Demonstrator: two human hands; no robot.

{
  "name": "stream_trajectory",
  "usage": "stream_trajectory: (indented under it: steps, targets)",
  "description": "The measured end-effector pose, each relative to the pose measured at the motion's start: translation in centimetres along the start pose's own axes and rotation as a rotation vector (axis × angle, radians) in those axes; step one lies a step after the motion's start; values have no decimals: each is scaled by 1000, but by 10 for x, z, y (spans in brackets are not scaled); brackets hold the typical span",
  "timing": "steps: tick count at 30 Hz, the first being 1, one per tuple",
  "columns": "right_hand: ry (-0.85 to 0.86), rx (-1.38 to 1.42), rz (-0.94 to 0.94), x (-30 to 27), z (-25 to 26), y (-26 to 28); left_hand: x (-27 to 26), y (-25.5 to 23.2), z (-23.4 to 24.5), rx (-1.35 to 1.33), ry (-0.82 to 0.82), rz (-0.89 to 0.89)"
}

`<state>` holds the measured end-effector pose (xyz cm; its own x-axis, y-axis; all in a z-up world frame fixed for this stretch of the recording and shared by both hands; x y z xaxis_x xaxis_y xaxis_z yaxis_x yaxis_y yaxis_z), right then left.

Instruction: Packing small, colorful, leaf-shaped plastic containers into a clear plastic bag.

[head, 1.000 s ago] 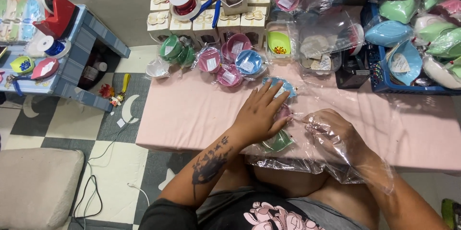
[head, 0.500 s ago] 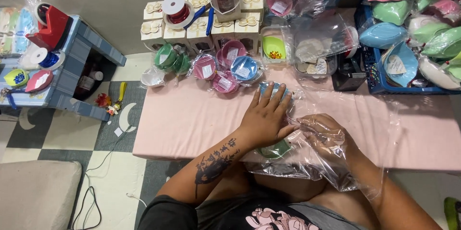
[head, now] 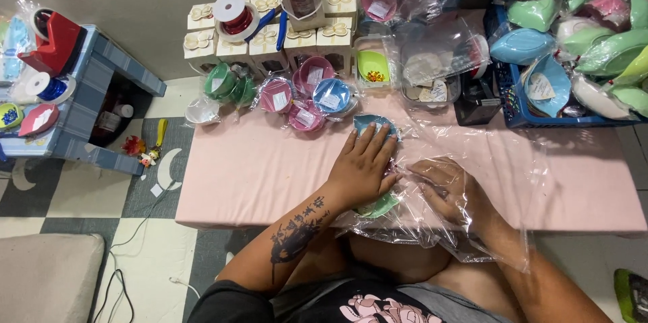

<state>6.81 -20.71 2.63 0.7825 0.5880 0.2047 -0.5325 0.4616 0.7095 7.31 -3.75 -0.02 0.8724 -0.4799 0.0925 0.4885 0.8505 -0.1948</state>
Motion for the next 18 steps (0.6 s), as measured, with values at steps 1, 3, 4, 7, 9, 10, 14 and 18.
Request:
stream_trajectory:
  steps: [1, 3, 4, 7, 9, 10, 14, 18]
  targets:
    - [2, 1, 1, 0, -1, -1, -1, 2, 2, 0, 0, 2]
    - [-25, -69, 39, -2, -1, 0, -2, 4, 6, -80, 15, -19]
    - [-24, -68, 38, -3, 2, 13, -4, 7, 11, -81, 17, -17]
    - [-40, 545, -35, -3, 14, 26, -7, 17, 37, -378, -76, -59]
    - [67, 345, -44, 1, 15, 23, -16, 27, 63, -416, -232, -63]
    - [67, 344, -44, 1, 21, 22, -19, 32, 58, -417, -232, -64]
    - [237, 246, -285, -5, -5, -8, -42, 58, 56, -537, -446, -32]
    - [450, 126, -497, 14, -3, 4, -45, 63, 42, -601, -416, -7]
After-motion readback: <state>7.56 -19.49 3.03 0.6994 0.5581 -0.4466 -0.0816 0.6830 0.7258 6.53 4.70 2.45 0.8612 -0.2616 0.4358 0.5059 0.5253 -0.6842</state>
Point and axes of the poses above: each hand's wrist, its own x-axis towards the middle knuckle, its own z-axis out of the back of the hand, y = z × x, the point moved 8 cm from there along x, towards the middle knuckle, and after that the axes turned 5 degrees about y, right-handed, at the moved point
